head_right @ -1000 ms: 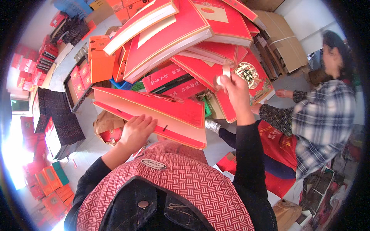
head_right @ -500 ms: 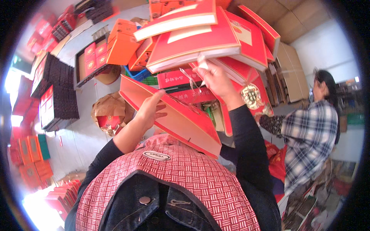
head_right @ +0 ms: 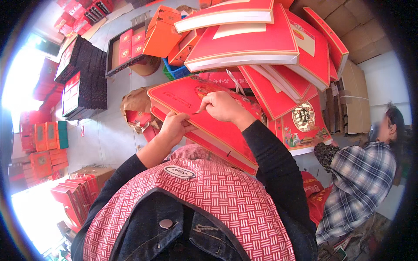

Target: The person assembles red cardboard boxes by folding flaps and securing them with small fasteners. They repeatedly pick up flat-packed box components, fold them into shape, and place the finished boxes into a stack.

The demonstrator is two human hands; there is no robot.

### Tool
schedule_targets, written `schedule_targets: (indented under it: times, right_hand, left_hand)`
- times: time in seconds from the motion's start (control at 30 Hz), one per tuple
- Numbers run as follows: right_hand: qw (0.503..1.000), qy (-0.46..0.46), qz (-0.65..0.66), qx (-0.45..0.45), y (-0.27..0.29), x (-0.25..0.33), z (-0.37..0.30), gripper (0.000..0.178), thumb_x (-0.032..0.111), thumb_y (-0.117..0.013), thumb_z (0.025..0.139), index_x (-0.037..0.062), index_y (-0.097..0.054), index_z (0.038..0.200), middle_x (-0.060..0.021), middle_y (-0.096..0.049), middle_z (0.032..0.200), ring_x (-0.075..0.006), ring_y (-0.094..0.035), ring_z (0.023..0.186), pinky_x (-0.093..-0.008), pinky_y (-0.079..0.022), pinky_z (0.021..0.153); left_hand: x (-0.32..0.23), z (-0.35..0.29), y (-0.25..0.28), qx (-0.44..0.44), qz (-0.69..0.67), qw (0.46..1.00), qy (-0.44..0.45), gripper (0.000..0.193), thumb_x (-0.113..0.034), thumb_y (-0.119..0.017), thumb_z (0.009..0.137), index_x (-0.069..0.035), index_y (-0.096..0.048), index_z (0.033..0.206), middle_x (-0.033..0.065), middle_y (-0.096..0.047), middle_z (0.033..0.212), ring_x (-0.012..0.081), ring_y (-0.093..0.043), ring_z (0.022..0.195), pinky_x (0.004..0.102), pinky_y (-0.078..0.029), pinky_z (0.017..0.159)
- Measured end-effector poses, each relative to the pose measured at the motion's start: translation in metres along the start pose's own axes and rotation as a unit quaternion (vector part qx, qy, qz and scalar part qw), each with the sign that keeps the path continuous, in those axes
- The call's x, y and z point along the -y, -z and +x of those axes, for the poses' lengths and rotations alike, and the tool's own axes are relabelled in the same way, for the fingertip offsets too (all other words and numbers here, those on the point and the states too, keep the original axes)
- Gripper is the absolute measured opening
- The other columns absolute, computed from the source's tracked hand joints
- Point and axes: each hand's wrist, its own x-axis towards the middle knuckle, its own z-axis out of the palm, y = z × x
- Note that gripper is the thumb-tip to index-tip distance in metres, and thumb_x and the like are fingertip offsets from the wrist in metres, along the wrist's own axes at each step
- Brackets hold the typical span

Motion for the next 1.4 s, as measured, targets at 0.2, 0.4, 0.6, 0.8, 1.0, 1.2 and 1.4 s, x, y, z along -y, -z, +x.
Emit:
schedule_targets:
  times: [0.2,0.4,0.6,0.8,1.0,1.2,1.4]
  right_hand:
    - [0.999,0.035,0.022,0.029,-0.009,-0.001,-0.004,0.016,0.008,-0.047,0.083,0.0005,-0.060,0.087,-0.0145,-0.061,0.078,-0.0262,-0.061,0.071,-0.0356,-0.047,0.064]
    - [0.958,-0.102,-0.256,0.080,-0.014,0.004,0.013,0.028,0.027,-0.041,0.089,0.0031,-0.056,0.088,-0.0203,-0.062,0.076,-0.0371,-0.061,0.074,-0.0486,-0.046,0.070]
    - [0.978,0.030,-0.191,0.079,-0.027,0.014,0.021,0.018,0.020,-0.046,0.086,0.0042,-0.053,0.080,-0.0181,-0.059,0.072,-0.0347,-0.059,0.072,-0.0463,-0.045,0.063]
    - [0.977,0.017,-0.191,0.095,-0.027,-0.001,0.019,0.015,0.015,-0.048,0.082,0.0020,-0.053,0.077,-0.0182,-0.057,0.076,-0.0352,-0.057,0.075,-0.0455,-0.044,0.065]
    - [0.973,0.030,-0.196,0.119,-0.027,0.015,0.028,0.012,0.010,-0.046,0.078,0.0019,-0.055,0.078,-0.0182,-0.057,0.074,-0.0362,-0.058,0.074,-0.0454,-0.045,0.064]
    - [0.948,0.079,-0.266,0.152,-0.027,0.021,0.038,0.013,0.010,-0.050,0.070,0.0010,-0.058,0.073,-0.0178,-0.060,0.072,-0.0346,-0.060,0.073,-0.0442,-0.047,0.062]
    - [0.916,0.105,-0.333,0.199,-0.034,0.029,0.048,0.013,0.012,-0.053,0.067,0.0039,-0.062,0.068,-0.0147,-0.062,0.069,-0.0311,-0.062,0.069,-0.0409,-0.049,0.061]
  left_hand:
    - [0.006,-0.003,0.014,0.017,-0.006,1.000,0.013,0.023,0.000,-0.046,0.080,0.008,-0.052,0.101,0.0169,-0.061,0.095,0.0271,-0.063,0.084,0.0395,-0.055,0.072]
    - [0.011,-0.001,0.012,-0.019,-0.005,1.000,-0.007,0.028,-0.009,-0.047,0.086,0.002,-0.048,0.112,0.0143,-0.060,0.100,0.0264,-0.063,0.087,0.0402,-0.055,0.073]
    - [0.004,-0.002,0.009,-0.029,-0.024,0.999,0.000,0.028,-0.013,-0.044,0.089,0.002,-0.047,0.113,0.0143,-0.059,0.103,0.0266,-0.062,0.088,0.0426,-0.054,0.073]
    - [0.003,-0.007,0.015,0.001,-0.006,1.000,-0.004,0.028,-0.003,-0.038,0.086,0.005,-0.044,0.112,0.0182,-0.057,0.104,0.0290,-0.062,0.090,0.0379,-0.054,0.076]
    - [0.004,-0.006,0.019,0.033,0.018,0.999,-0.015,0.027,-0.006,-0.044,0.086,0.003,-0.050,0.111,0.0136,-0.060,0.104,0.0244,-0.062,0.092,0.0364,-0.053,0.080]
    - [0.010,-0.003,0.022,0.023,0.036,0.999,-0.020,0.026,-0.005,-0.044,0.086,0.001,-0.051,0.110,0.0122,-0.060,0.103,0.0230,-0.062,0.091,0.0342,-0.053,0.079]
    - [0.017,0.002,0.026,0.008,0.093,0.995,-0.046,0.023,-0.006,-0.045,0.086,0.001,-0.052,0.107,0.0115,-0.061,0.099,0.0214,-0.063,0.088,0.0323,-0.054,0.075]
